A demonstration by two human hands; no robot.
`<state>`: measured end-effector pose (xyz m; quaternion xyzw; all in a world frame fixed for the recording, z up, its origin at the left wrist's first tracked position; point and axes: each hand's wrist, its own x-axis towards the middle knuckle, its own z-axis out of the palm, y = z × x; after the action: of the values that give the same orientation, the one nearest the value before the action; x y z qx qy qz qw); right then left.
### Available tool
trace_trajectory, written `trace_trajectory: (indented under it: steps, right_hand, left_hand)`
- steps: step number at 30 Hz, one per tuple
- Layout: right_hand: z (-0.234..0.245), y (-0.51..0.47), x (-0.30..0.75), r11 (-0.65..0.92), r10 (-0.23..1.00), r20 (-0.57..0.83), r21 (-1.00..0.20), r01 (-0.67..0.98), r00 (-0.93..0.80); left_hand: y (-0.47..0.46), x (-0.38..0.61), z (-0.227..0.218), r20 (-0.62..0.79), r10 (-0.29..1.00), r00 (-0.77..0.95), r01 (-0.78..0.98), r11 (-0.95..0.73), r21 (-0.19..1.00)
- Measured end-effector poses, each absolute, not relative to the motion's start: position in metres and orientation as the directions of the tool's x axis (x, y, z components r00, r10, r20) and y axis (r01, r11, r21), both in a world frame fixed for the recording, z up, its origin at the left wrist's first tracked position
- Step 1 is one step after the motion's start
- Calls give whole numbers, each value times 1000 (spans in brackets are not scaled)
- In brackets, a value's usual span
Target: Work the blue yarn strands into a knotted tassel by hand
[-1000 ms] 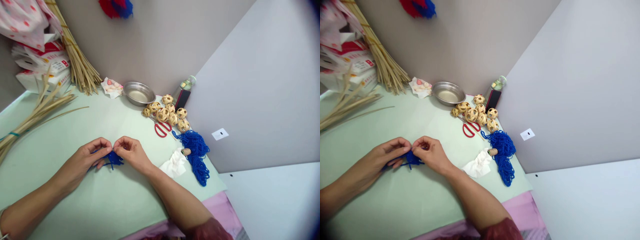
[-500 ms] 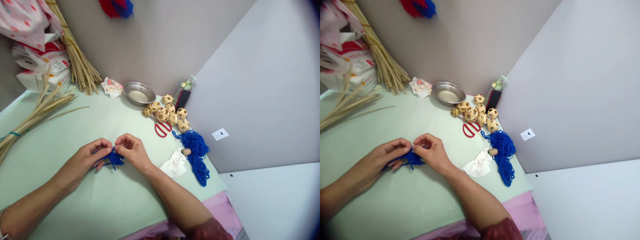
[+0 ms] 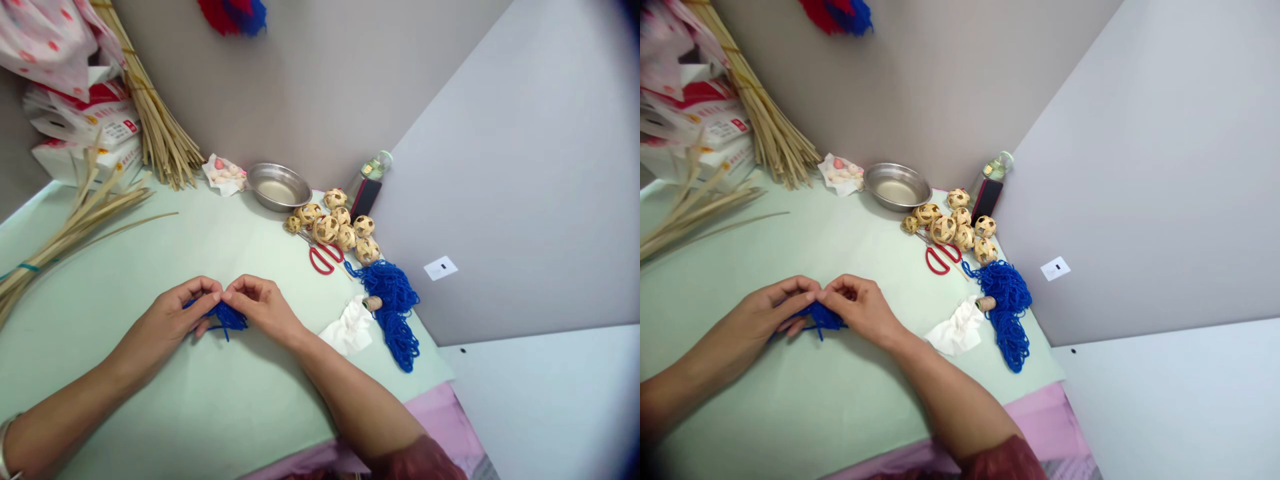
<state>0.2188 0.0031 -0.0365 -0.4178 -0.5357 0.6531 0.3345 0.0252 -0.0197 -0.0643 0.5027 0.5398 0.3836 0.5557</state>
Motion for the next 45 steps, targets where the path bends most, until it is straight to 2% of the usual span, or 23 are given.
trace_trajectory:
  steps: [12,20,26,38,45]
  right_hand:
    - [-37,2,216,-248,900,-230,-969,-2,-370]
    - [-39,1,216,-229,894,-225,-973,37,-388]
    - [-37,2,216,-211,911,-199,-978,8,-360]
    - [-33,1,214,-236,909,-226,-972,13,-350]
    - [-34,0,212,-271,903,-269,-962,42,-335]
  left_hand:
    - [-21,24,-61,-209,965,157,161,184,970]
    - [-22,25,-64,-261,947,186,6,265,964]
    - [-21,25,-61,-239,954,179,-64,254,965]
    - [-22,25,-68,-242,958,153,121,225,967]
    - [-22,26,-64,-196,966,169,-9,200,980]
